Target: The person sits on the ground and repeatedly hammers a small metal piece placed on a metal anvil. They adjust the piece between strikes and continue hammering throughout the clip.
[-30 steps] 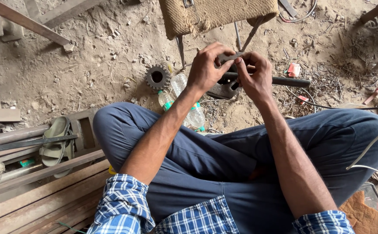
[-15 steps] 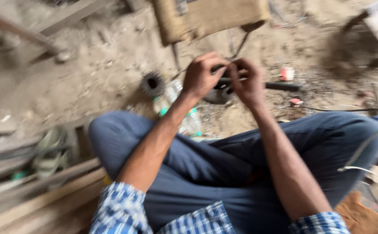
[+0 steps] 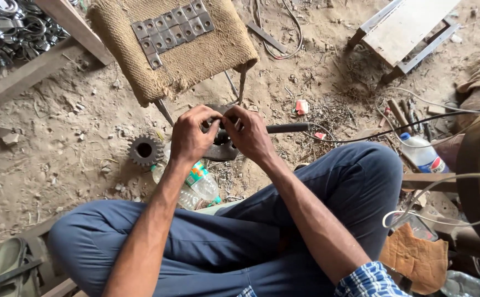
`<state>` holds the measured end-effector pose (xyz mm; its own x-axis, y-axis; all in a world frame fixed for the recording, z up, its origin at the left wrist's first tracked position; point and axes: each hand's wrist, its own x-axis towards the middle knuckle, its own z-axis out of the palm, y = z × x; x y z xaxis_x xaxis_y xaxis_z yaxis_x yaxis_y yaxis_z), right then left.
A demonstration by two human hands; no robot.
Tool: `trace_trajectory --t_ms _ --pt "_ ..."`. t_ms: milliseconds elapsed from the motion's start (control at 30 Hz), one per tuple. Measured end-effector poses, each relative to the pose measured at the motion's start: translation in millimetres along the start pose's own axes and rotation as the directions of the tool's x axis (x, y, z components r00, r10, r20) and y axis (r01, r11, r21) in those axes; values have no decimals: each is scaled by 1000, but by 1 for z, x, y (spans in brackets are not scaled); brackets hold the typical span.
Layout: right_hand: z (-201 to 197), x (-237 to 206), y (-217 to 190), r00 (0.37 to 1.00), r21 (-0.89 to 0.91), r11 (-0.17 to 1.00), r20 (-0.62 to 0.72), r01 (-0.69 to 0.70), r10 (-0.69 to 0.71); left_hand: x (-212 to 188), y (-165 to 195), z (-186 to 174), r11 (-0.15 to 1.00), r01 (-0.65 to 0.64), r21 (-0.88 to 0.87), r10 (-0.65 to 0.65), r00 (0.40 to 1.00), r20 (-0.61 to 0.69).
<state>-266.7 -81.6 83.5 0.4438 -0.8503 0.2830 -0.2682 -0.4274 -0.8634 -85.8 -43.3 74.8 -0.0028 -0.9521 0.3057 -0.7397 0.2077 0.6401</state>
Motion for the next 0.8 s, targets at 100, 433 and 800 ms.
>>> trace_trajectory --t_ms 100,433,800 --pt "0 0 2 1000 -33 999 0 20 -20 -1 -5 1 1000 2 8 -2 1000 23" --pt "0 1 2 999 -61 997 10 45 -44 2 -5 -2 999 9 -33 -8 1000 24" --pt "1 -1 6 996 -224 971 23 86 -83 3 1 -7 999 23 22 -24 998 64"
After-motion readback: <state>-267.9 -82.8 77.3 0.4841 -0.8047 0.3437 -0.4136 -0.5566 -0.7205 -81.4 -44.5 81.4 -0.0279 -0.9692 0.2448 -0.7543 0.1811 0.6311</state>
